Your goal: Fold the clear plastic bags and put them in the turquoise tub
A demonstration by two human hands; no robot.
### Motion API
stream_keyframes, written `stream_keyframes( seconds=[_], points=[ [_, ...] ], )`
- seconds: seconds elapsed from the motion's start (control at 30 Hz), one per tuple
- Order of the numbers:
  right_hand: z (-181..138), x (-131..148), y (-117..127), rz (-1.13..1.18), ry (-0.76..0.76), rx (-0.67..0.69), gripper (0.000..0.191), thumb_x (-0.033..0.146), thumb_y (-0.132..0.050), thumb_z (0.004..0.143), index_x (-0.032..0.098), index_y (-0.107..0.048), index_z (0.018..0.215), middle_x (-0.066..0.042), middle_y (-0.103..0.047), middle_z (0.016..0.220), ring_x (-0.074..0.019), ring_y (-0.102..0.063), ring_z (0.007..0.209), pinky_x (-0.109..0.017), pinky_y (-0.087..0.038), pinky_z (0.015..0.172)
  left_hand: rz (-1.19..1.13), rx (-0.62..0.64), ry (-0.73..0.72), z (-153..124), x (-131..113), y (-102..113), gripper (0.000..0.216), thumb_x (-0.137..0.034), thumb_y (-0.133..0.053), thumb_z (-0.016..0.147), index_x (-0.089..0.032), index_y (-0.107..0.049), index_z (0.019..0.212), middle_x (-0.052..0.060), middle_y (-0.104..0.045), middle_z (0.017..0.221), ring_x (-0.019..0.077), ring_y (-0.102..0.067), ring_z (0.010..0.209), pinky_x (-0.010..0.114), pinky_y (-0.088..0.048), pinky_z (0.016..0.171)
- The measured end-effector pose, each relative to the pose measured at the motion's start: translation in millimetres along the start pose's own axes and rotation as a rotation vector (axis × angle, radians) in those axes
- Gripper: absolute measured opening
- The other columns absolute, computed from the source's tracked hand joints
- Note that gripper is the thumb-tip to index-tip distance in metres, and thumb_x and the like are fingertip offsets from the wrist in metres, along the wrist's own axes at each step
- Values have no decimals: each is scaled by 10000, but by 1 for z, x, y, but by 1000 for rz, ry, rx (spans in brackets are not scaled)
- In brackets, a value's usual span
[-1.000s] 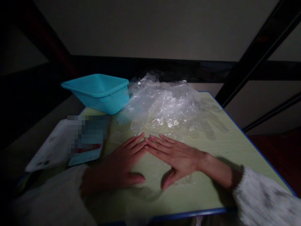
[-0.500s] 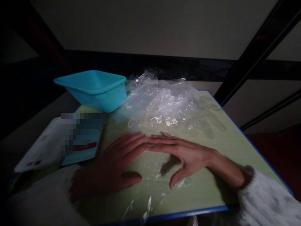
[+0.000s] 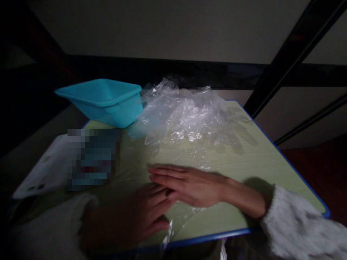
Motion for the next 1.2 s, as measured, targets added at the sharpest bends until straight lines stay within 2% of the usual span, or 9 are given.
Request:
stream_keyframes(
  seconds=[0.13,0.27,0.47,0.57,0.77,0.9,1.03,1.13,1.2],
  points=[
    [-4,-7,-10,-181,11,116,933,462,-596,861,69,-47,1504,-193,-64,1562,-237,53,1443,-441,-17,1170,-108,74,61,-2,4,-5,447,-466,-498,901,-121,-569,1176,107,-626,1201,256,-577,1128,396,-416,1019],
    [-14,-16,-8,-220,-36,116,1098,559,-674,751,114,-18,1511,-181,-4,1568,-259,56,1442,-451,9,1154,-99,89,24,-3,3,-4,677,-594,-484,873,-68,-476,1299,164,-530,1348,277,-482,1261,397,-341,1090],
    [-34,-29,14,-215,-205,142,1113,635,-717,641,210,-162,1507,-156,46,1573,-335,13,1434,-534,-8,1129,-111,153,29,-11,6,-9,815,-642,-436,873,-110,-256,1464,139,-256,1535,268,-230,1421,404,-212,1167],
    [-42,-33,24,-193,-254,129,1132,644,-735,603,243,-178,1503,-140,38,1575,-360,2,1429,-563,-15,1122,-165,126,31,-12,8,-9,824,-643,-448,867,-144,-219,1482,124,-219,1548,267,-219,1425,399,-206,1173],
    [-53,-31,38,-130,-308,165,1185,659,-759,544,286,-166,1500,-106,37,1579,-372,15,1424,-568,-18,1124,-189,153,49,-11,8,-7,806,-619,-456,879,-138,-218,1480,126,-190,1556,252,-195,1433,398,-191,1176],
    [-51,-23,52,-75,-288,110,1079,602,-738,648,292,-152,1500,-86,-65,1583,-326,-71,1434,-528,-124,1144,-189,145,12,-10,8,-5,762,-592,-464,889,-131,-267,1461,138,-223,1546,256,-194,1433,404,-208,1171],
    [-35,-14,56,-56,-274,-53,795,454,-614,856,250,-190,1497,-102,-271,1537,-245,-269,1403,-453,-295,1122,-177,136,-29,-8,0,-2,765,-606,-475,875,-114,-316,1438,156,-263,1528,281,-199,1428,414,-236,1164],
    [-20,-8,42,-56,-216,-87,562,353,-512,942,208,-328,1452,-111,-360,1496,-209,-365,1361,-407,-370,1094,-123,137,-66,-10,-17,-3,606,-484,-447,937,-136,-349,1424,111,-314,1515,245,-247,1417,354,-282,1150],
    [-13,-6,29,-105,-165,-82,435,311,-463,967,153,-452,1372,-120,-417,1462,-197,-393,1343,-383,-386,1090,-86,65,-19,-14,-24,-3,441,-355,-394,984,-204,-391,1398,30,-408,1476,168,-351,1370,268,-332,1116]
  ],
)
Point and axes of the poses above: each hand's wrist, its own z-axis towards the middle knuckle, its own y-axis out of the back of the hand, x = y × z, the point moved 4 cm from there along z, towards the middle knuckle
